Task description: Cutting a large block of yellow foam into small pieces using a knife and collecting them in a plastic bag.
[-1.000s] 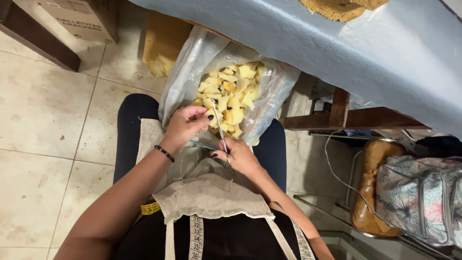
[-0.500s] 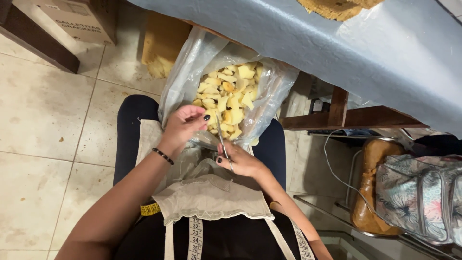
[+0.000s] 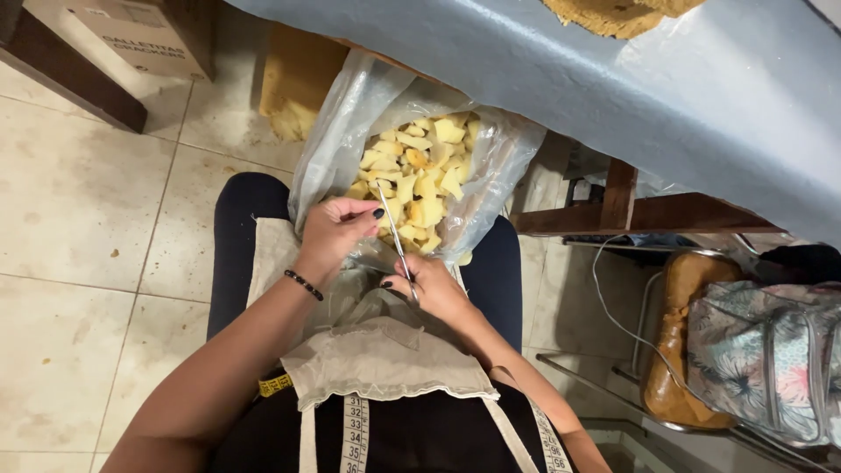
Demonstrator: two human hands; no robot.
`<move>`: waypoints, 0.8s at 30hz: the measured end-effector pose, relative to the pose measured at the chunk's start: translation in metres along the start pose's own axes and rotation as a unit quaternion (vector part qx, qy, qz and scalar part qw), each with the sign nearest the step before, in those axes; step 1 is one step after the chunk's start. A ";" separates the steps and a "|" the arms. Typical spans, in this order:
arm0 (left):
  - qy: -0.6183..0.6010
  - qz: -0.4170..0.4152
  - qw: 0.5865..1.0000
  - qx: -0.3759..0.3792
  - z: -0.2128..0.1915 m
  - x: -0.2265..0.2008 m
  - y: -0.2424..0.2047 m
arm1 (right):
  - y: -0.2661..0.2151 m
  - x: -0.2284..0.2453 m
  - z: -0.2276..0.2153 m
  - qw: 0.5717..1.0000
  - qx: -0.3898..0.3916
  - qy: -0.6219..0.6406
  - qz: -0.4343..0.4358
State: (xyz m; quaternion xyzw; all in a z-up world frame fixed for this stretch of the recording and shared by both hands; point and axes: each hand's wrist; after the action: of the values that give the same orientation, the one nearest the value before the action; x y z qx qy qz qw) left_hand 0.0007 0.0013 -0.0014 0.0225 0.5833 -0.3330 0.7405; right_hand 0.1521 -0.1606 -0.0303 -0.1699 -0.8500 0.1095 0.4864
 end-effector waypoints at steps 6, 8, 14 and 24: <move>0.025 0.048 0.998 -0.014 0.001 -0.007 0.004 | -0.005 -0.004 -0.006 0.993 0.015 0.110 0.032; 0.059 0.075 0.995 -0.010 0.000 -0.004 0.011 | -0.012 -0.019 -0.015 0.994 0.032 0.101 -0.002; 0.195 0.236 0.952 0.007 0.023 -0.005 0.033 | -0.039 -0.038 -0.049 0.995 0.006 0.094 -0.044; 0.666 0.317 0.631 0.242 0.088 -0.003 0.061 | -0.010 -0.051 -0.050 0.906 -0.414 0.058 0.072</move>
State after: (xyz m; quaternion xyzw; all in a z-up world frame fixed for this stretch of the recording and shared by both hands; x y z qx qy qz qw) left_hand 0.1067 0.0132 0.0075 0.6000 0.7732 -0.1013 0.1787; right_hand 0.2171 -0.1885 -0.0418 -0.4223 -0.7747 -0.2274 0.4120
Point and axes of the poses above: each hand's wrist, its own y-axis towards the middle knuckle, its own z-axis out of the palm, x = y × z, and after that the axes turned 6 degrees about z, right-handed
